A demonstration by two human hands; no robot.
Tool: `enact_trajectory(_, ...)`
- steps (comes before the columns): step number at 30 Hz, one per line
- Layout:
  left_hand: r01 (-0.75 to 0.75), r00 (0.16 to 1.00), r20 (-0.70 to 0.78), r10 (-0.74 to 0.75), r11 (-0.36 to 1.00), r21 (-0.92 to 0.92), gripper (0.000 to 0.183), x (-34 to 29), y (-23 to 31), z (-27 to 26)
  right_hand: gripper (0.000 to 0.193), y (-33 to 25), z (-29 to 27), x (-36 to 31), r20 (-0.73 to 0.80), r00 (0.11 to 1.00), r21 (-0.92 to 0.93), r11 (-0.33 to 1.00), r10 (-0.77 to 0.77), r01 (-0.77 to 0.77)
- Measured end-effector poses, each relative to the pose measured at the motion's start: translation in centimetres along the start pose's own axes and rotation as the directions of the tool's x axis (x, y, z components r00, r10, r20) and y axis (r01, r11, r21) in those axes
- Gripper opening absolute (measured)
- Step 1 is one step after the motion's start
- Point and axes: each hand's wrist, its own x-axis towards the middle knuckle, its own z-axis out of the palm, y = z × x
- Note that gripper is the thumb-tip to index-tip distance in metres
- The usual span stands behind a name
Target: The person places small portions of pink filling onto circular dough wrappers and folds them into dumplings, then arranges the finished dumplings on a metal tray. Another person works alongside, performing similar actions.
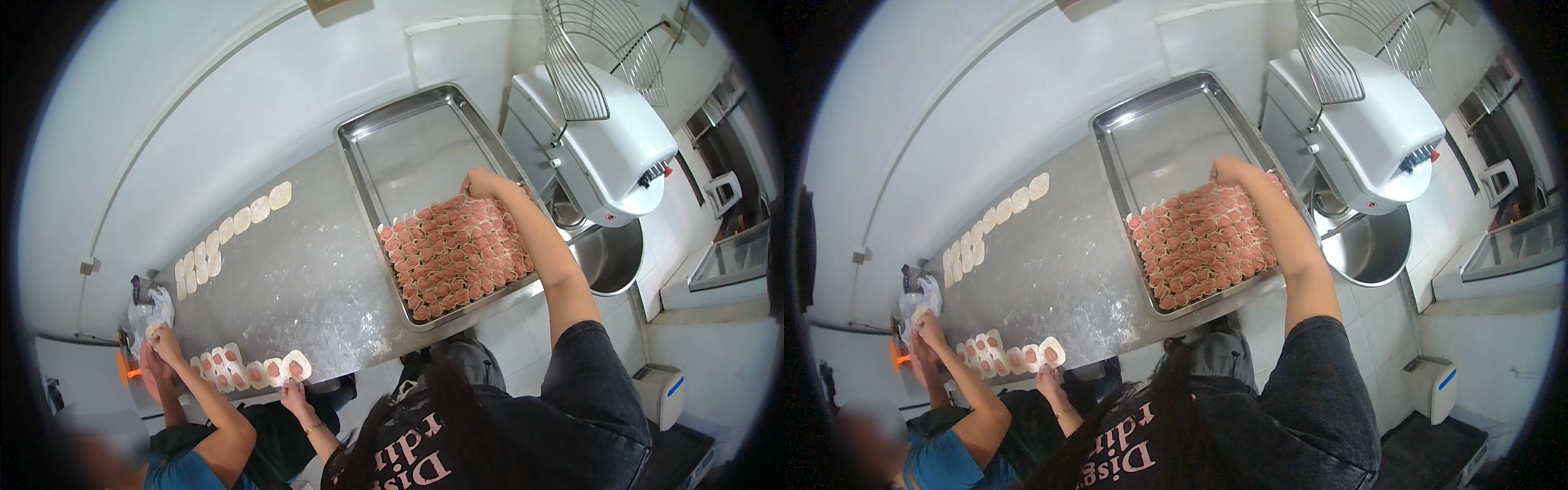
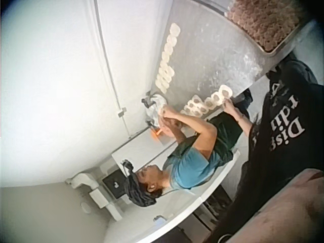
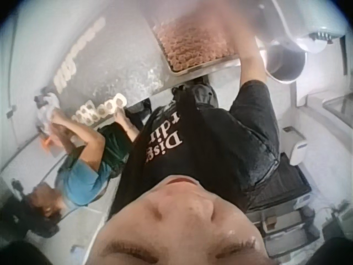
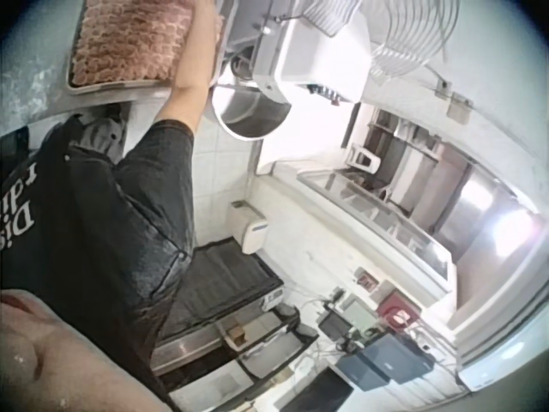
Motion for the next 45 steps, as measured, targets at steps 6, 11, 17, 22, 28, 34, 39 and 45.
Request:
enact_trajectory(6,0.006,0.998,0.066,0.002,0.992,-0.122,0.022,-0.5,0.0,0.2,0.037,0.2,1.0,-0.3,-0.141,0.988,0.068,0.995,-0.067,0.077)
enact_trajectory(11,0.058,0.994,0.103,-0.033,0.967,-0.247,0.034,-1.0,0.0,0.1,0.045,-0.6,0.6,-0.3,-0.032,0.996,0.15,0.985,-0.079,0.083)
enact_trajectory(17,0.104,0.988,0.146,-0.056,0.934,-0.343,0.032,-0.3,-1.0,-0.1,0.044,-1.5,-0.1,0.0,0.087,0.993,0.102,0.991,0.075,-0.083)
enact_trajectory(22,0.209,0.958,0.272,-0.085,0.858,-0.469,0.033,-0.3,-0.8,-0.2,0.041,-1.7,0.5,0.2,0.094,0.979,0.245,0.949,0.182,-0.2)
enact_trajectory(28,0.3,0.917,0.387,-0.096,0.805,-0.512,0.034,-2.9,1.4,1.8,0.047,-1.3,0.3,0.7,0.204,0.972,0.094,0.986,0.118,-0.14)
enact_trajectory(34,0.413,0.804,0.594,-0.012,0.73,-0.544,0.033,-6.4,4.8,5.8,0.039,-10.9,3.6,1.1,-0.353,0.935,0.372,0.912,-0.033,0.173)
enact_trajectory(39,0.381,0.687,0.723,0.07,0.813,-0.44,0.032,-8.5,6.6,10.0,0.033,-26.1,13.9,-2.8,0.199,0.927,0.939,0.333,-0.317,-0.088)
enact_trajectory(45,0.01,0.822,0.567,0.047,0.995,-0.098,0.031,-9.4,3.7,11.5,0.028,-31.0,21.4,-5.2,0.289,0.954,0.933,0.25,-0.082,-0.261)
